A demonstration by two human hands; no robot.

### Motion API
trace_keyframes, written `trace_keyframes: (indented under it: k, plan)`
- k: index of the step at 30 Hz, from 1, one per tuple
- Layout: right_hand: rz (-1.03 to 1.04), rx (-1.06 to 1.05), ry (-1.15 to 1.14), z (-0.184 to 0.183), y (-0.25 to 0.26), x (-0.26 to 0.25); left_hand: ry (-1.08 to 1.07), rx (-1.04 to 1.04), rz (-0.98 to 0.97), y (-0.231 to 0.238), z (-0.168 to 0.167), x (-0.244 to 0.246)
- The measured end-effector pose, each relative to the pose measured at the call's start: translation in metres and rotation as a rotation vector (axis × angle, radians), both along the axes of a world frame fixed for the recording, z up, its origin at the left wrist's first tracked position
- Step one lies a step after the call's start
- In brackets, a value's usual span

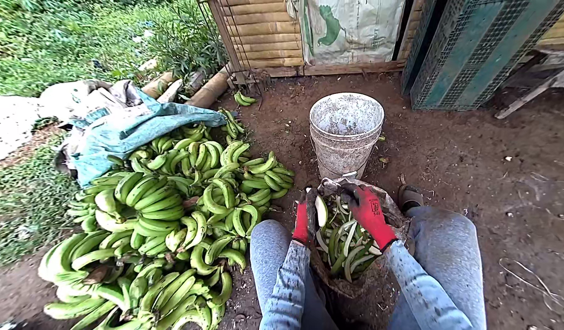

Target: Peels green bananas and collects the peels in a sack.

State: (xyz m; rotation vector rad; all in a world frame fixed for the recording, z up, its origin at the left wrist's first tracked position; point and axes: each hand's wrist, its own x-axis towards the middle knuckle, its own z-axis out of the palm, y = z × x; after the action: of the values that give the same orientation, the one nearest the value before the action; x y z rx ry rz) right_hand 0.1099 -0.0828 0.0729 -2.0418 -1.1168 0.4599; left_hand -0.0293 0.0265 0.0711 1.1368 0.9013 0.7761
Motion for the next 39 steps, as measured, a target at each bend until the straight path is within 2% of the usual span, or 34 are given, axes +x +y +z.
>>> trace_keyframes:
  k: [2,4,9,11,14,18,23,24,26,29,31,32,34,35,39]
  plan:
    - [0.112,0.165,-0.007,-0.007,-0.010,-0.019,-0.308,-0.228,0.096,0.010,0.000,0.000]
    - [0.190,0.187,-0.059,-0.009,-0.015,-0.030,-0.468,-0.346,0.142,0.015,0.001,-0.005]
    - [0.165,-0.013,-0.127,0.004,-0.005,-0.032,-0.484,-0.282,0.192,0.005,0.004,0.000]
    - [0.150,-0.023,-0.097,0.002,-0.001,-0.029,-0.404,-0.163,0.173,-0.002,-0.002,0.001]
    - [0.165,-0.039,-0.100,-0.010,0.001,-0.030,-0.141,0.061,0.224,-0.004,-0.010,0.004]
    - [0.110,-0.032,-0.066,-0.013,0.006,-0.028,0.182,0.269,0.234,-0.019,-0.003,0.006]
    - [-0.053,-0.145,0.046,-0.014,0.016,0.001,0.460,0.492,-0.073,-0.030,-0.002,0.004]
    - [-0.083,-0.102,0.062,-0.015,0.014,0.006,0.424,0.488,-0.086,-0.027,-0.003,0.007]
    - [-0.045,0.039,0.096,-0.013,0.006,0.008,0.201,0.258,-0.032,-0.016,-0.004,0.010]
    - [0.253,0.194,0.102,-0.004,-0.014,0.004,-0.293,-0.205,0.018,0.003,-0.007,0.003]
    - [0.436,0.145,0.043,0.002,-0.020,0.003,-0.486,-0.416,0.003,0.009,-0.001,0.002]
    - [0.461,0.124,-0.002,0.002,-0.019,0.001,-0.500,-0.431,-0.002,0.008,0.001,0.001]
    - [0.416,0.095,-0.063,-0.002,-0.012,-0.002,-0.414,-0.254,0.009,0.002,-0.004,0.001]
    - [0.361,0.073,-0.074,-0.004,-0.007,-0.003,-0.371,-0.170,-0.006,-0.001,-0.007,0.000]
    - [0.034,0.042,-0.013,-0.019,0.009,-0.011,-0.303,-0.165,-0.045,-0.015,-0.011,-0.001]
